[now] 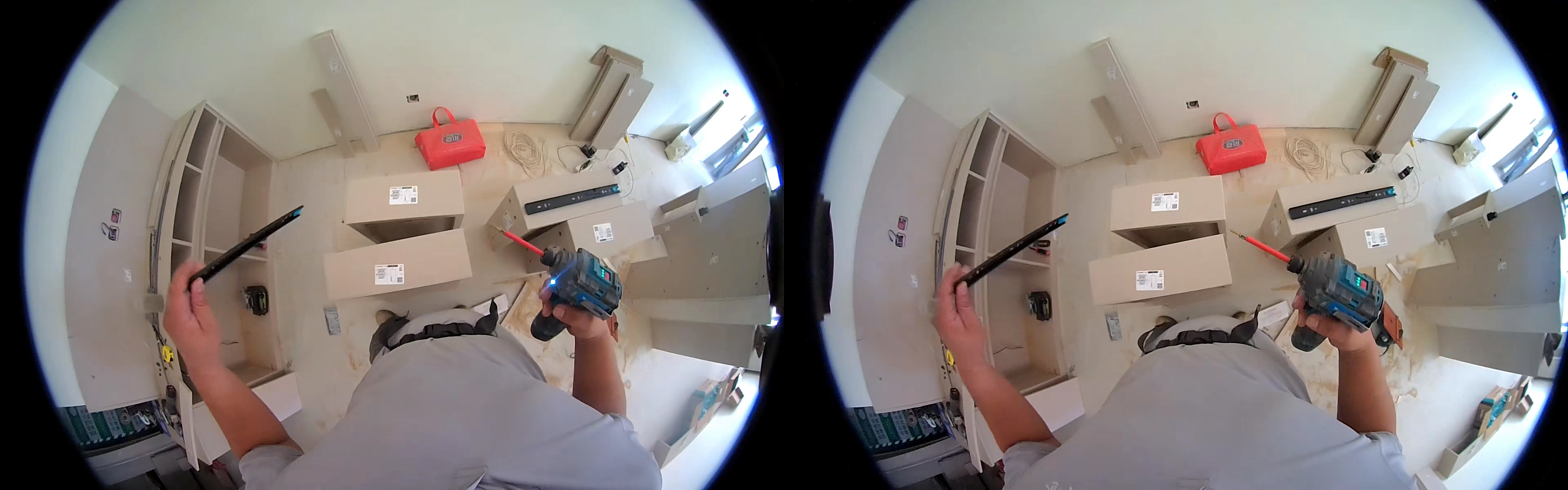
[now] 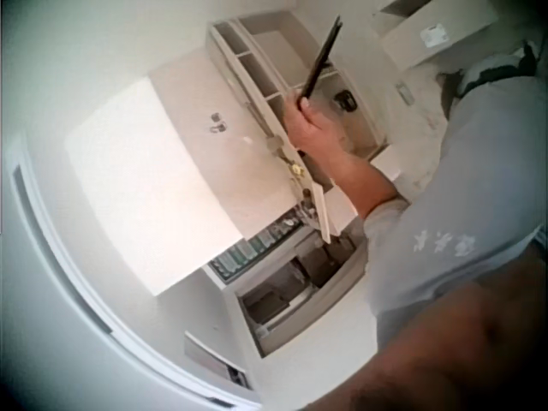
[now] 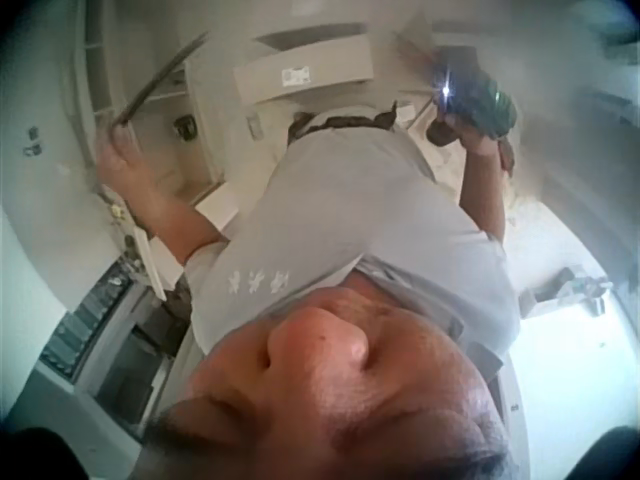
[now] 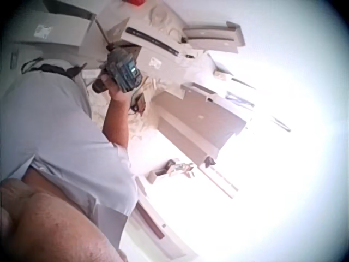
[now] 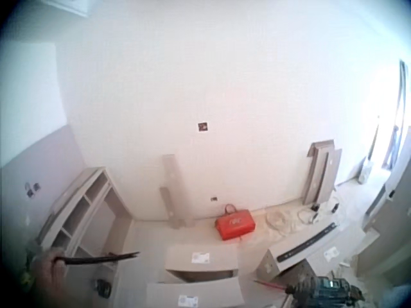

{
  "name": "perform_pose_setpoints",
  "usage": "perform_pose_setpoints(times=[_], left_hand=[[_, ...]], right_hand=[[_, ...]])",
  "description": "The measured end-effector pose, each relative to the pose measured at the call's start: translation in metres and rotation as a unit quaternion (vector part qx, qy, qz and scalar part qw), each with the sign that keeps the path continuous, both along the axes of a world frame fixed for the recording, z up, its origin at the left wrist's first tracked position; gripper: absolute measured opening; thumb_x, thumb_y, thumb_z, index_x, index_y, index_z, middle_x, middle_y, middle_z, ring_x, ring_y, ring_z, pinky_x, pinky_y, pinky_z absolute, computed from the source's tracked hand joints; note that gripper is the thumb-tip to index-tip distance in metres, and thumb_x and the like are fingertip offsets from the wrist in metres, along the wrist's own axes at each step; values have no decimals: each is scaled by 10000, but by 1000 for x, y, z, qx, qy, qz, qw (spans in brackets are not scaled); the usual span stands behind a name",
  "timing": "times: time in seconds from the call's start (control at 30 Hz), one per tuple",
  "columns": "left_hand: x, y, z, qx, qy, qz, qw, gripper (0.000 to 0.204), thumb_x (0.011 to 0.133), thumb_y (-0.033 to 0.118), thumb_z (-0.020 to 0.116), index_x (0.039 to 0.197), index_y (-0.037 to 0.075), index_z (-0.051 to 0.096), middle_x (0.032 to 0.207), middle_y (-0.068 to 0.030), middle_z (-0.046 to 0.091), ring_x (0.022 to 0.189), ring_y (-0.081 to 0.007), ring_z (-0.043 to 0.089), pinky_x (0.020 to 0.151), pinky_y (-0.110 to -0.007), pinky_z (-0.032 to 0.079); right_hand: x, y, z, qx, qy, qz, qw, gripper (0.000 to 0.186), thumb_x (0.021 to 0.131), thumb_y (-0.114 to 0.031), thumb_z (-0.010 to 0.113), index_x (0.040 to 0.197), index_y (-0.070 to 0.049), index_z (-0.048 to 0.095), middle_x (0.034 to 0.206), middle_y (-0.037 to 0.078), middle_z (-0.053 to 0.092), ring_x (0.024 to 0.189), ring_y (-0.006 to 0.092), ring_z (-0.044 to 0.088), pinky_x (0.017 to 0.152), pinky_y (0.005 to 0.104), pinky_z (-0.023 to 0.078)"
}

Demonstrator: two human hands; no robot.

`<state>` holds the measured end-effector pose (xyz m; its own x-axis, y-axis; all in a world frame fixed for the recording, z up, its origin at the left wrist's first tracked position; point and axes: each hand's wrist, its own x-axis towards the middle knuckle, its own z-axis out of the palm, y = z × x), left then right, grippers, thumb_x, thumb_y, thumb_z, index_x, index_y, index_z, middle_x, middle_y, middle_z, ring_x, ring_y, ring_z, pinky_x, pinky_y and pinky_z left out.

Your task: The person attaches metal drawer slides to wooden drawer boxes using a power drill and screws.

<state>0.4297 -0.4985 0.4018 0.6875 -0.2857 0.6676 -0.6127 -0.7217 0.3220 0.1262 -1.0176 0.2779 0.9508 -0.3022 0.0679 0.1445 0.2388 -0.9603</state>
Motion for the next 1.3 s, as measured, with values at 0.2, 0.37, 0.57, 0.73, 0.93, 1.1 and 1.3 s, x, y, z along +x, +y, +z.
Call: perform_pose_setpoints(times=[0.2, 0.37, 0.57, 0.73, 0.93, 1.1, 1.3], left_hand=[[52, -19, -7, -422, 132, -158, 883, 217, 1080, 90, 652, 1286, 24, 661, 1078, -118, 750, 998, -215, 714, 961, -354, 576], [44, -125, -53, -293, 398, -191, 848, 136, 1001, 59, 742, 1133, 27, 742, 992, -92, 759, 939, -181, 725, 844, -322, 582], [-8, -283, -95, 108, 548, -283, 779, 197, 935, 63, 801, 1122, 0, 810, 1004, -86, 805, 914, -139, 755, 842, -296, 591], [-30, -311, -158, 131, 536, -357, 754, 277, 894, 185, 859, 1113, 25, 807, 1037, -98, 794, 967, -248, 748, 890, -366, 587], [-48, -302, -180, 95, 303, -342, 885, 432, 823, 270, 890, 1192, 82, 768, 1178, -96, 728, 1151, -330, 656, 1009, -432, 544], [-58, -255, -168, 115, 209, -278, 931, 469, 802, 270, 917, 1210, 92, 769, 1198, -100, 710, 1152, -341, 653, 1014, -443, 539], [-67, -218, -197, 124, 185, -269, 937, 420, 802, 254, 904, 1170, 86, 793, 1116, -79, 698, 1068, -327, 641, 989, -447, 516]], right_hand=[[-20, -17, 3, 27, -7, -58, 998, 695, 758, -155, 918, 1353, -5, 593, 1018, 98, 748, 783, 182, 697, 706, 318, 573], [-46, -23, -7, 63, 38, -85, 994, 743, 731, -199, 936, 1354, -6, 579, 1009, 91, 742, 753, 178, 689, 687, 309, 568], [-75, -25, -16, 78, 75, -113, 988, 752, 714, -211, 928, 1348, -13, 577, 1012, 95, 740, 753, 182, 694, 682, 304, 573], [-85, -21, -7, 79, 60, -107, 989, 597, 755, -122, 877, 1287, -17, 627, 1039, 111, 743, 804, 191, 712, 715, 350, 590], [-92, -17, -15, 91, 78, -109, 987, 605, 758, -124, 881, 1297, -28, 624, 1055, 112, 743, 815, 193, 717, 719, 348, 594], [-85, -16, -19, 91, 73, -96, 989, 623, 771, -117, 887, 1324, -34, 613, 1073, 108, 746, 833, 187, 717, 727, 344, 596], [-74, -17, -26, 83, 102, -71, 989, 604, 798, -103, 875, 1349, -37, 635, 1098, 90, 756, 879, 186, 718, 784, 355, 600]])
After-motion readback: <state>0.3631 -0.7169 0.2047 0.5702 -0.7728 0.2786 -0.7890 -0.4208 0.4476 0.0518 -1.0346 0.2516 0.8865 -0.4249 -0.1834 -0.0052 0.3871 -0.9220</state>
